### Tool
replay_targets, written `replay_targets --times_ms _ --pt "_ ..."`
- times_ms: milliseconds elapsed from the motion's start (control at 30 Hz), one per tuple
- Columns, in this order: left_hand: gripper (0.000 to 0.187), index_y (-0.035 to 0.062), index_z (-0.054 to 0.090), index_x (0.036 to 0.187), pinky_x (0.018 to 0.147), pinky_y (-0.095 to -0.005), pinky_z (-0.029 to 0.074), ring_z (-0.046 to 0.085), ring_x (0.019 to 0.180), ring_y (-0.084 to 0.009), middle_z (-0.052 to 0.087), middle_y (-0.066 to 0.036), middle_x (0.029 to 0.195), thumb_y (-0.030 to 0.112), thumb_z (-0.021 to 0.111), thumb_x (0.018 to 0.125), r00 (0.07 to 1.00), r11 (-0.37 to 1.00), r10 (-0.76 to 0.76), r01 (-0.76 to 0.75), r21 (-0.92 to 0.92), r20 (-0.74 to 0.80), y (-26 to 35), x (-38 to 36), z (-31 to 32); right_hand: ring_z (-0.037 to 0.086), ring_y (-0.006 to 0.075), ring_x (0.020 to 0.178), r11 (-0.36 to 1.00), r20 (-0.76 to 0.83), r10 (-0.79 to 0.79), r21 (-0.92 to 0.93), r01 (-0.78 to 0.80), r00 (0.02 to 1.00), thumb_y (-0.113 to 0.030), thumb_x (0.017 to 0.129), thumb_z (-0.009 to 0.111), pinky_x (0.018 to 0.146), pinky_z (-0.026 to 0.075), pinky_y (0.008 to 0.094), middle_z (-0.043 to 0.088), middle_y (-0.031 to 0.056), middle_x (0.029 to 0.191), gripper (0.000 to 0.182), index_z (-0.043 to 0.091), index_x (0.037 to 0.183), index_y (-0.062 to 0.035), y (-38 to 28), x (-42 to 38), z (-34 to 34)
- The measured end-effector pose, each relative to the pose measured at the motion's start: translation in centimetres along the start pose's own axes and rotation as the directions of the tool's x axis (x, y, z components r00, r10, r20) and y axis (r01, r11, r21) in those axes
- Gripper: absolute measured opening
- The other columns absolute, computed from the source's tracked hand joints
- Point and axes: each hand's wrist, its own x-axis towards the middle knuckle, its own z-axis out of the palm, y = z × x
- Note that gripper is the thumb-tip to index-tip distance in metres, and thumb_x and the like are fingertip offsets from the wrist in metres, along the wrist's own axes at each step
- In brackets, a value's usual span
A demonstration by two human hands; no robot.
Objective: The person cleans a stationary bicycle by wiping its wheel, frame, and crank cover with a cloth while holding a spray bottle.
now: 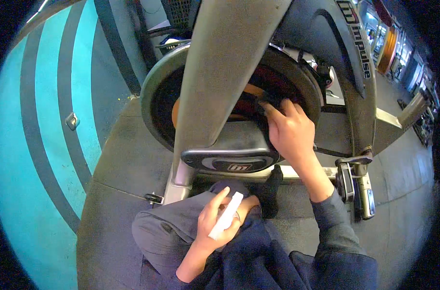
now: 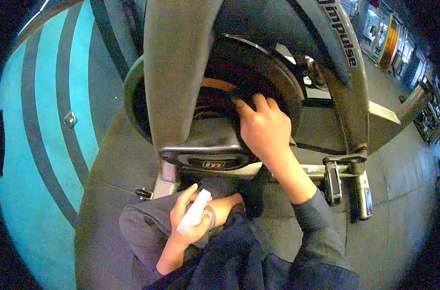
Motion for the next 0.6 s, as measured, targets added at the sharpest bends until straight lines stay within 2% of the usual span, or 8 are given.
replay_targets --times_ms 200,267,333,400,600 --pt "0.064 -0.0022 0.043 0.132 0.077 -0.0344 0.054 0.067 0.086 -0.0250 0.067 -0.016 0.095 0.005 0.064 0.071 1.000 1.000 0.027 -0.027 -0.017 -0.011 0.0 -0.3 0.1 0.058 0.0243 0.070 0.998 -0.031 -0.005 -0.061 0.003 1.000 -0.015 0.076 0.065 0.053 0.049 0.0358 0.053 0.0066 0.078 0.030 0.070 0.106 -0.0201 0.1 -0.2 0.5" --pt "0.064 -0.0023 0.043 0.131 0.077 -0.0350 0.054 0.067 0.086 -0.0258 0.067 -0.015 0.094 0.005 0.064 0.072 0.997 0.997 0.077 -0.077 0.017 -0.006 0.1 0.0 0.3 0.058 0.0227 0.065 0.996 -0.135 -0.052 -0.078 0.041 0.989 -0.015 0.073 0.062 0.048 0.050 0.0342 0.054 0.0052 0.074 0.022 0.071 0.092 -0.0201 -0.6 1.1 0.7" --pt "0.064 -0.0023 0.043 0.131 0.077 -0.0353 0.054 0.067 0.085 -0.0262 0.068 -0.015 0.094 0.006 0.064 0.072 0.997 0.996 0.079 -0.079 0.040 0.005 0.3 0.0 0.2 0.059 0.0236 0.065 0.996 -0.137 -0.060 -0.074 0.050 0.989 -0.014 0.073 0.061 0.048 0.051 0.0343 0.055 0.0058 0.075 0.021 0.071 0.090 -0.0194 -1.3 1.9 1.1" --pt "0.063 -0.0023 0.043 0.131 0.077 -0.0356 0.054 0.068 0.085 -0.0266 0.068 -0.015 0.094 0.007 0.064 0.072 0.997 0.994 0.081 -0.082 0.066 0.017 0.3 0.0 0.3 0.059 0.0253 0.071 0.998 -0.134 -0.047 -0.040 0.042 0.990 -0.016 0.076 0.065 0.053 0.051 0.0354 0.057 0.0073 0.083 0.040 0.068 0.114 -0.0283 -1.6 2.1 1.8" --pt "0.063 -0.0025 0.043 0.130 0.077 -0.0356 0.055 0.068 0.084 -0.0266 0.069 -0.015 0.094 0.006 0.064 0.071 0.999 0.998 0.044 -0.044 0.052 0.003 0.5 -0.1 -0.2 0.058 0.0254 0.073 0.997 -0.012 0.032 -0.069 -0.033 0.999 -0.014 0.076 0.064 0.055 0.051 0.0371 0.054 0.0062 0.082 0.041 0.067 0.115 -0.0281 0.1 -0.2 0.9"
